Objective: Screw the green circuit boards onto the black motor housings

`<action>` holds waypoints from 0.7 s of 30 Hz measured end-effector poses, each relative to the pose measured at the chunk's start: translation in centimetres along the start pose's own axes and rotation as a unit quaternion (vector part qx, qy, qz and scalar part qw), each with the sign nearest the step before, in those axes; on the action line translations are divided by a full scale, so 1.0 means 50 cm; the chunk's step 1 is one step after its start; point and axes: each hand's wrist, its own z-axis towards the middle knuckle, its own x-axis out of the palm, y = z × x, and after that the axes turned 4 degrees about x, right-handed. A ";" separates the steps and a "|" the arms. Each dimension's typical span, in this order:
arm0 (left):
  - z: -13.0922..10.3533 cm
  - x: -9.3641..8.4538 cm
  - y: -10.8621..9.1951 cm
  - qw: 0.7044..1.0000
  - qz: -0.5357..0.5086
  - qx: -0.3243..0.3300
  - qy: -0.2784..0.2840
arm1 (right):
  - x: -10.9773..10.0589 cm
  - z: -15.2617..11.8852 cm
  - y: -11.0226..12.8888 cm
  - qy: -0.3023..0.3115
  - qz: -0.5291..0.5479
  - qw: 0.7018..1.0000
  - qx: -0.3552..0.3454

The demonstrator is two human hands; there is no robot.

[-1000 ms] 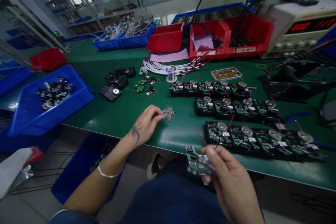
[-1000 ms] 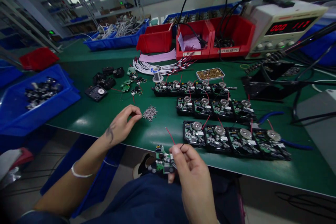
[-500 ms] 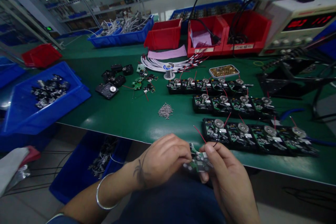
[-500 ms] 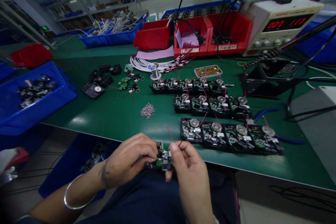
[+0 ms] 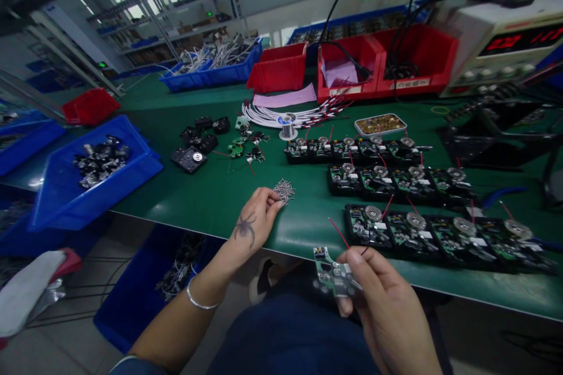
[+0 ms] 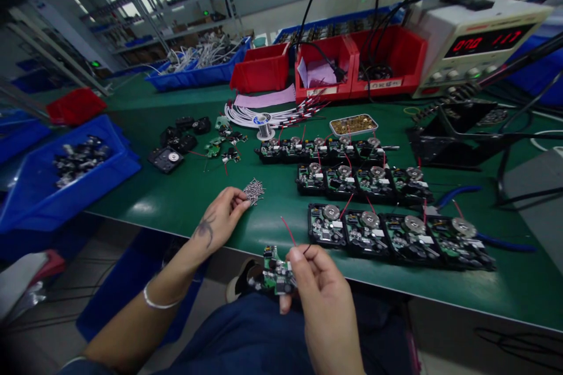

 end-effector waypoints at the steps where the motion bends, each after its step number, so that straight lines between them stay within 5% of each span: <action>1: 0.005 0.007 0.004 1.000 0.008 0.004 0.005 | -0.001 0.000 -0.001 -0.002 -0.002 1.000 -0.001; 7: 0.002 0.040 0.005 0.999 0.038 0.021 -0.014 | -0.010 0.003 -0.005 -0.010 -0.004 1.000 -0.009; 12: -0.011 0.021 -0.007 0.997 0.011 0.037 -0.063 | -0.014 0.001 -0.003 -0.028 -0.005 1.000 -0.014; 16: -0.040 -0.016 -0.055 0.986 -0.113 0.102 -0.072 | -0.015 -0.001 0.000 -0.033 -0.001 0.999 -0.020; 21: -0.091 -0.040 -0.125 0.926 -0.345 0.149 0.032 | -0.019 0.000 -0.004 -0.030 -0.011 0.999 -0.030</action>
